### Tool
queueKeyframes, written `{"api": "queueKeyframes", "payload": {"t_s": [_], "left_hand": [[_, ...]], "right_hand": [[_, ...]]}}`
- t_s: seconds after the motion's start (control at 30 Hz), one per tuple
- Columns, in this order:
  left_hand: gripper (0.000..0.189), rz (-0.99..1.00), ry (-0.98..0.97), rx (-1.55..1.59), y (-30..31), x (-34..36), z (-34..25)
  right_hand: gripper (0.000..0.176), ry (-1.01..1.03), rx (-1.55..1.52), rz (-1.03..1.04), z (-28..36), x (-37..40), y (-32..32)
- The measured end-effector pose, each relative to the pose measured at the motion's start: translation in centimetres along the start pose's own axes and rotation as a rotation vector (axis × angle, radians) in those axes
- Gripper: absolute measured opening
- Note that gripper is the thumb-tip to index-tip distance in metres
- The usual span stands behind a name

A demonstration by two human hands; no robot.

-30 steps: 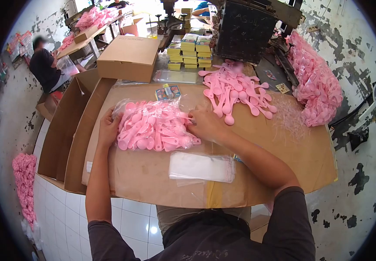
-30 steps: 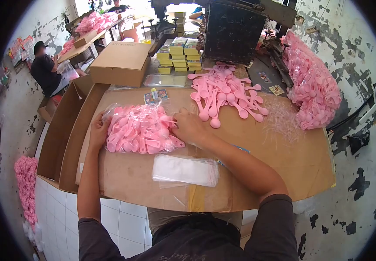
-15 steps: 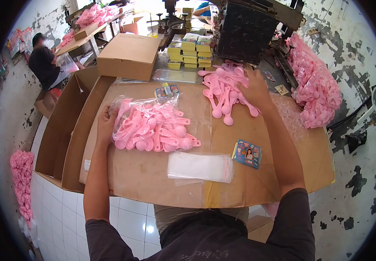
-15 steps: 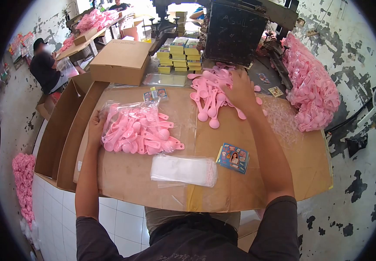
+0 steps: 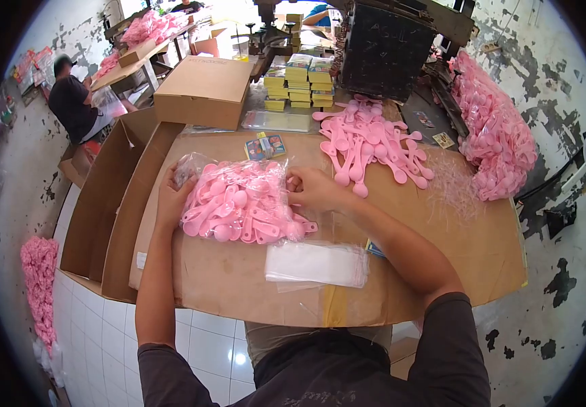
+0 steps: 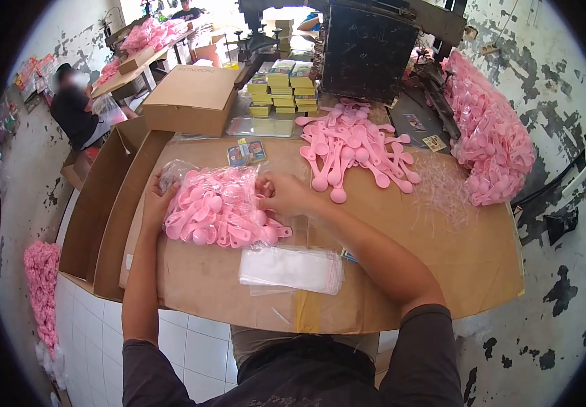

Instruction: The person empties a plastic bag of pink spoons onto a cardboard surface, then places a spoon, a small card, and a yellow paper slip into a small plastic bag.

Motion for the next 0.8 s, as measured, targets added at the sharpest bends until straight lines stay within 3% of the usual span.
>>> {"api": "queueKeyframes", "payload": {"t_s": [0.03,0.13,0.23,0.53,0.63,0.73,0.8], "left_hand": [[0.055,-0.001,0.011,-0.001,0.0,-0.1,0.2],[0.055,0.018,0.003,-0.009,0.0,-0.6,0.5],[0.055,0.031,0.005,-0.008,-0.1,-0.6,0.9],[0.053,0.012,-0.012,-0.009,0.0,-0.5,0.7],[0.052,0.016,-0.009,-0.009,-0.1,-0.4,0.7],[0.053,0.011,0.0,-0.037,0.0,-0.5,0.5],[0.053,0.013,-0.004,-0.045,-0.1,-0.3,0.1]], "right_hand": [[0.033,-0.022,-0.07,0.041,-0.5,-0.1,0.1],[0.03,-0.02,0.25,0.015,-0.1,0.8,1.4],[0.025,0.064,0.341,-0.043,-0.2,1.5,0.8],[0.024,-0.144,0.217,-0.093,-0.5,1.0,1.5],[0.022,-0.074,0.27,-0.181,2.8,3.0,2.9],[0.019,0.349,0.774,-0.222,7.7,5.1,3.9],[0.017,0.377,0.954,-0.122,8.7,6.1,4.6]]}}
Point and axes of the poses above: each hand's wrist, its own x-axis away from the middle knuckle, its own y-axis out of the back of the hand, z = x × y, the point moved 7 cm from there along -x, towards the middle knuckle, and after that the axes turned 13 degrees about -x, right-handed, at the moved point
